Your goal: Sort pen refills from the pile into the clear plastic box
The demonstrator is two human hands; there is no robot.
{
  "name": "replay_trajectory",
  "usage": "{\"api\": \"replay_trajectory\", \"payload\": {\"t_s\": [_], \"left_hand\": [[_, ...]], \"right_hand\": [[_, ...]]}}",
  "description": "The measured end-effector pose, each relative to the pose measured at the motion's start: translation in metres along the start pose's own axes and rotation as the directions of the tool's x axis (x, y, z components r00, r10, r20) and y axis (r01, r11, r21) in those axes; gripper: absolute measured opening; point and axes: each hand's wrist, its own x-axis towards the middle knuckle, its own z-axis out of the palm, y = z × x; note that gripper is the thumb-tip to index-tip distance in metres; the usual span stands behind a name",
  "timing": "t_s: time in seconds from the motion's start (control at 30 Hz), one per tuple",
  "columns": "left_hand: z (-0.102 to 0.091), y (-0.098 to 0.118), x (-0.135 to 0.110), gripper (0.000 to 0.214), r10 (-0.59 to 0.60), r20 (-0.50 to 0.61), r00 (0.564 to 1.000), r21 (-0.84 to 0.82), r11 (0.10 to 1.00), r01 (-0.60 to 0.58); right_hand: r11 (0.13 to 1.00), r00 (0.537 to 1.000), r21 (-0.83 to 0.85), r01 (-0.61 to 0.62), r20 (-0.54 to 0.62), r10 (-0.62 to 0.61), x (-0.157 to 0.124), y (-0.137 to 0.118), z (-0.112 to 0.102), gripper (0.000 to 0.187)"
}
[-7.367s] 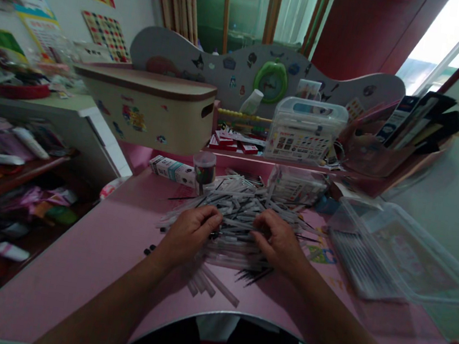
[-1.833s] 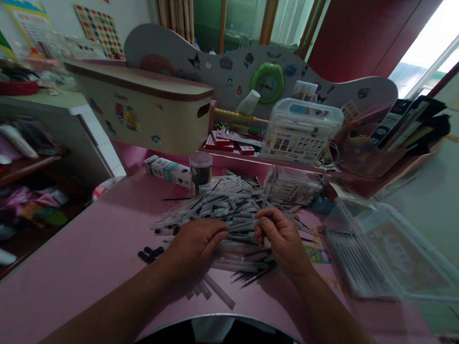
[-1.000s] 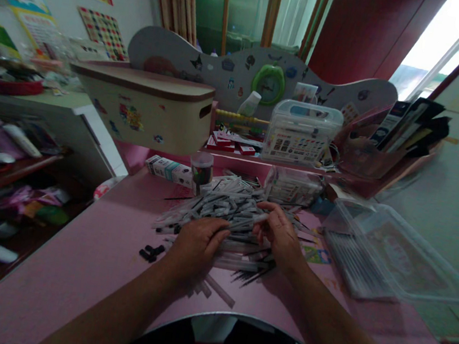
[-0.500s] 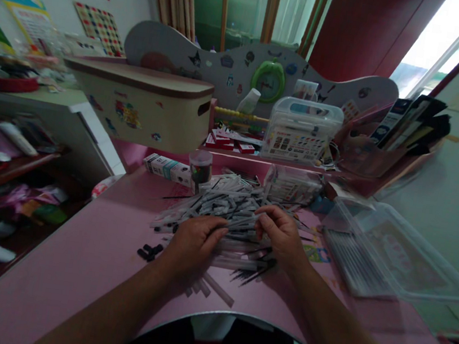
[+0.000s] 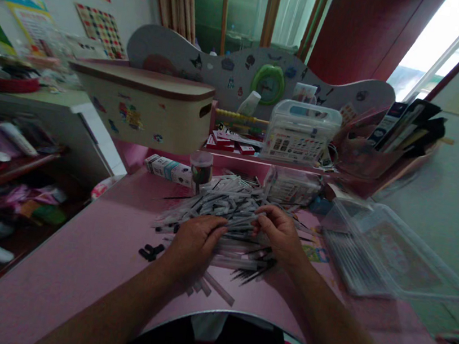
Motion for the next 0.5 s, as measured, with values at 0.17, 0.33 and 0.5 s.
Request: {"api": "replay_trajectory", "payload": {"t_s": [0.17,0.33,0.5], "left_hand": [[0.005,-0.001,-0.002,0.028,0.040,-0.050,0.998,0.042,0.998,-0.038],[0.006,-0.002,-0.001,0.025,0.067,-0.058,0.996,0.047,0.997,-0.065],[0.006,-0.003,-0.001,0.020,0.121,-0.072,0.990,0.074,0.991,-0.116]], "right_hand": [[0.999,1.000,0.035,-0.029,-0.010,0.029,-0.001,0.004,0.003,0.026],[0.999,0.999,-0.017,-0.045,0.002,0.045,0.001,0.004,-0.001,0.026],[0.870,0.976,-0.442,0.217,0.101,-0.192,0.000,-0.022,-0.007,0.026]]}}
